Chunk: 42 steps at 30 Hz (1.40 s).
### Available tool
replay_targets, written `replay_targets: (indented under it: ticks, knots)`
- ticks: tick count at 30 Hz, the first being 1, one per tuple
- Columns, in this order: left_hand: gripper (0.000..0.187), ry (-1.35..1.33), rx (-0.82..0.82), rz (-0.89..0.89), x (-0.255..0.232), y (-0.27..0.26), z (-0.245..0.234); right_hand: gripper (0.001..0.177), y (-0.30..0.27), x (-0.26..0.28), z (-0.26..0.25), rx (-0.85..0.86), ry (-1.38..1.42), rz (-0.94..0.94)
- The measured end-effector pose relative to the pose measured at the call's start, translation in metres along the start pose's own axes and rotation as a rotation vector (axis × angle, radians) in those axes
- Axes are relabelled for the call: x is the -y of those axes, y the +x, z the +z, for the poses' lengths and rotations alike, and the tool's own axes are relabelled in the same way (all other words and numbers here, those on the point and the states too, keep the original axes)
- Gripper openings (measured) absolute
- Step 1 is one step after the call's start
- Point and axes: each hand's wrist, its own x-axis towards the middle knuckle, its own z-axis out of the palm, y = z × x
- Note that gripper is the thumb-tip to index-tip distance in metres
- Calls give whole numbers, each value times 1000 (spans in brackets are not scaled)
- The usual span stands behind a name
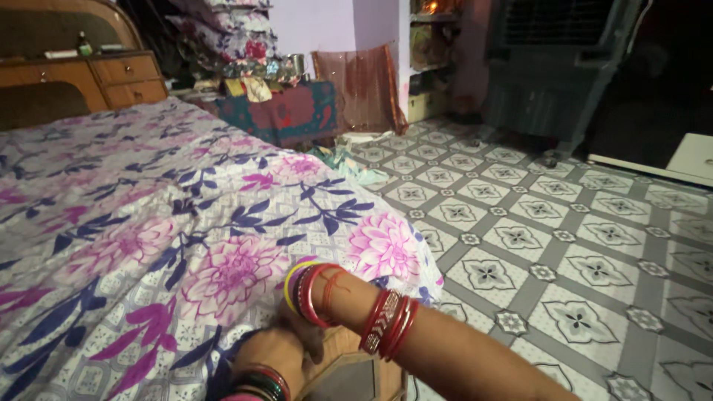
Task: The person smooths and adjusts a floral-patterned bedsheet on a wooden bed frame, repeatedly pulling and tucking the fabric along the edges and corners. The hands move across the surface to flatten wrinkles and align the sheet.
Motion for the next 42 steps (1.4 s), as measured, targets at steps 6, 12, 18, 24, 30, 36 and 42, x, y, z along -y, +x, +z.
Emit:
replay_targets:
  ticks: [6,12,18,24,30,36,42]
  knots:
    - [43,1,19,98,0,-36,-34,61,25,1,-5,31,1,-19]
    - [38,-21,12,193,-12,-64,-62,57,48,15,-17,48,1,-40]
    - [32,-70,25,216,-18,-98,-95,53,52,19,-32,19,-6,-5]
    - [26,-289,-311,303,-28,-144,-100,49,-4,16,-14,82,-39,85]
    - [16,-158,-343,241,-34,-161,-108,44,-50,35,-1,-29,138,176]
    - [25,-209,-30,203,-31,-185,-159,49,-93,59,-6,-121,86,123]
    - [57,-285,-798,75,82,-178,-221,55,-108,56,-77,-91,161,105]
